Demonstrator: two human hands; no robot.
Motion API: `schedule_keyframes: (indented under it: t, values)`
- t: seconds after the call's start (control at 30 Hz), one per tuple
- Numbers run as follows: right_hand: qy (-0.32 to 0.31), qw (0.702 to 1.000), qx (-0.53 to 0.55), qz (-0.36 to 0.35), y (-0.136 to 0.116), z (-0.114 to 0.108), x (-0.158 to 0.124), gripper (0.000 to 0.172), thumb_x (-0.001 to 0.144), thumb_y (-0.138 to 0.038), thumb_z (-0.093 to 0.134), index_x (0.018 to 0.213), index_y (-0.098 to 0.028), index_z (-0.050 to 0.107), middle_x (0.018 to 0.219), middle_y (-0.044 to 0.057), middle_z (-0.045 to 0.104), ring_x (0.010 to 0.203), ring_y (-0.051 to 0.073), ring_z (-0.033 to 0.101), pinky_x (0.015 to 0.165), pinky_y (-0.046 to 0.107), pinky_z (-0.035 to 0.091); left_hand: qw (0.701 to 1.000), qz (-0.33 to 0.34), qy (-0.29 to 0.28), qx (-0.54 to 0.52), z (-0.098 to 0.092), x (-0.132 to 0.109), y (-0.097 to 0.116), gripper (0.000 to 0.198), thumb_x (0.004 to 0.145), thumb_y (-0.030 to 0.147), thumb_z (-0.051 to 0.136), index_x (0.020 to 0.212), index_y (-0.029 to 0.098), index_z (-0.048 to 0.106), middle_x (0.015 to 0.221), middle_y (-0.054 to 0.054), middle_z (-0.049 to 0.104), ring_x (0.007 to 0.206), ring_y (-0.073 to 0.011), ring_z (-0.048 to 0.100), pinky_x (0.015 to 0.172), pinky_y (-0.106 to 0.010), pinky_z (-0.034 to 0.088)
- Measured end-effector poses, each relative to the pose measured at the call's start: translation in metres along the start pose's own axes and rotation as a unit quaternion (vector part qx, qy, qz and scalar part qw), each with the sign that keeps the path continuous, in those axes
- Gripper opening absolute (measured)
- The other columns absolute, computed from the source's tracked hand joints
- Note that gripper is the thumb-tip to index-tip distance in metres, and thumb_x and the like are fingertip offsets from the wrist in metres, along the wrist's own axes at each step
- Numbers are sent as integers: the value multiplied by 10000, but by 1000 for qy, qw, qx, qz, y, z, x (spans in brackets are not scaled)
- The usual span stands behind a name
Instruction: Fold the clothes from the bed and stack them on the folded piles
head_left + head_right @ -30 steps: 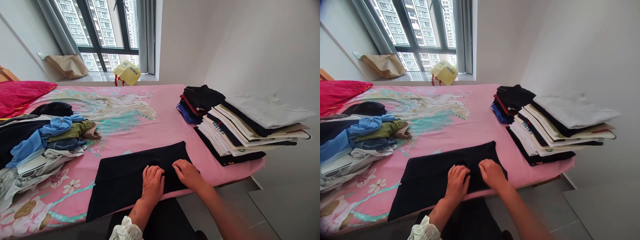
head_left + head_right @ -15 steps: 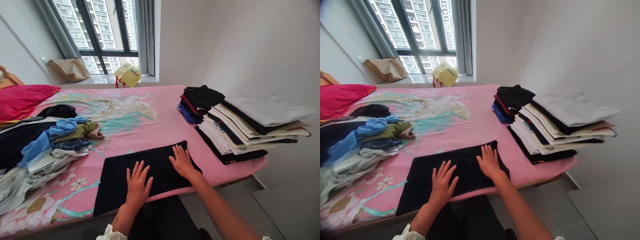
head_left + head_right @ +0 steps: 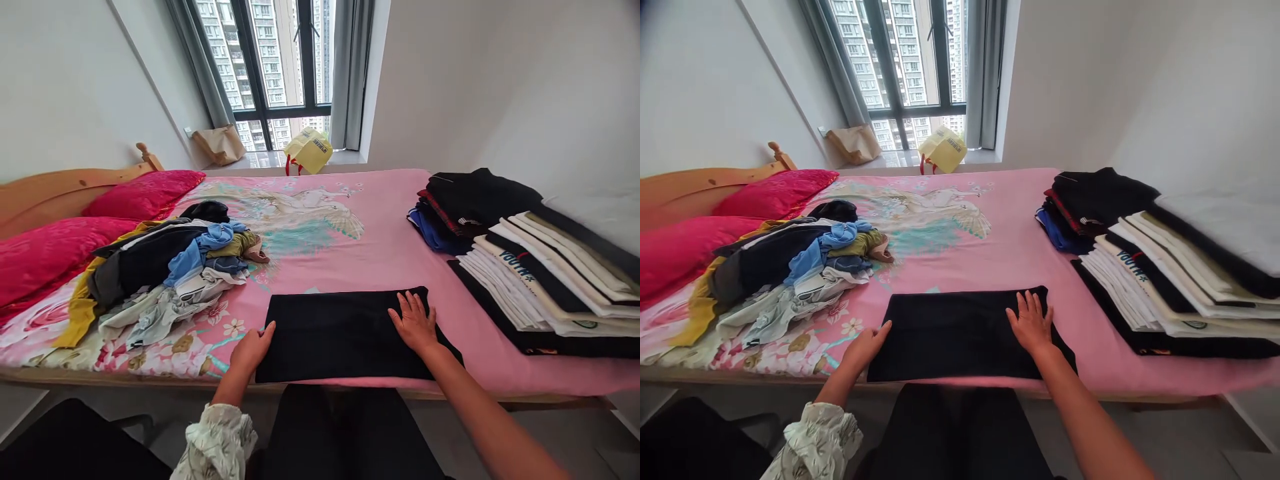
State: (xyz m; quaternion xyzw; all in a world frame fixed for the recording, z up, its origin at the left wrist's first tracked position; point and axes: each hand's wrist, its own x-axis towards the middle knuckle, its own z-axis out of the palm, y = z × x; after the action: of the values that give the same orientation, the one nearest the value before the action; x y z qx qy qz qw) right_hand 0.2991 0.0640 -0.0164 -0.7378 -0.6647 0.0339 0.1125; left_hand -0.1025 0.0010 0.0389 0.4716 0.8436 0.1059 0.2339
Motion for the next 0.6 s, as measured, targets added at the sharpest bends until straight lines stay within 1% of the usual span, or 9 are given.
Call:
schedule_keyframes:
  t: [0.07,0.1,0.17,0.27,0.37,0.43,0.5,0.6]
  values:
    - [30,999,30,-16,-11,-7,-6,534,944,-422,252,1390,-158,380,1483,107,320,1396,255,195,1092,593,120,1000,15,-5,-22,1,8,4,565,710,702,426,650,177,625,774,-175,695,893,-398,640,767,-453,447]
    - [43,997,45,-39,-18,-11,-11,518,949,-398,241,1381,-154,393,1475,104,337,1392,246,208,1097,582,126,999,23,-3,-37,2,10,5,526,708,677,449,627,185,617,765,-161,695,895,-387,641,764,-436,448]
    - [54,991,65,-102,-36,-20,-23,495,957,-371,234,1365,-159,418,1465,88,362,1388,223,228,1117,542,120,996,41,3,-77,6,12,6,444,721,608,478,663,194,628,789,-123,705,915,-347,640,761,-387,454]
    - [31,981,74,-177,-70,-34,-42,491,961,-370,247,1375,-167,413,1478,65,345,1398,208,204,1140,498,76,988,55,-1,-146,9,11,5,378,748,531,482,776,196,653,798,-63,715,866,-273,656,707,-313,471]
    - [1,972,76,-224,-103,-39,-54,535,958,-422,258,1416,-162,358,1517,62,255,1419,219,123,1148,478,24,978,55,-14,-202,9,10,4,357,744,504,516,795,180,660,724,-39,709,758,-238,665,623,-281,481]
    - [-18,968,78,-237,-122,-34,-57,589,949,-476,261,1444,-161,304,1536,69,189,1427,228,66,1148,471,3,972,51,-21,-230,8,9,5,338,738,487,546,777,171,661,696,-42,705,719,-230,664,592,-276,485]
    - [-49,970,75,-226,-136,-25,-59,639,934,-521,273,1458,-155,269,1542,91,146,1428,244,33,1142,482,-10,966,49,-25,-253,7,8,5,322,744,472,558,764,168,661,697,-45,708,701,-222,665,580,-272,491]
    - [-100,974,62,-196,-146,-12,-60,678,918,-538,307,1460,-134,256,1539,136,122,1424,278,30,1125,513,-41,959,45,-27,-279,6,6,6,305,743,462,580,746,166,654,685,-45,708,688,-221,667,567,-272,501]
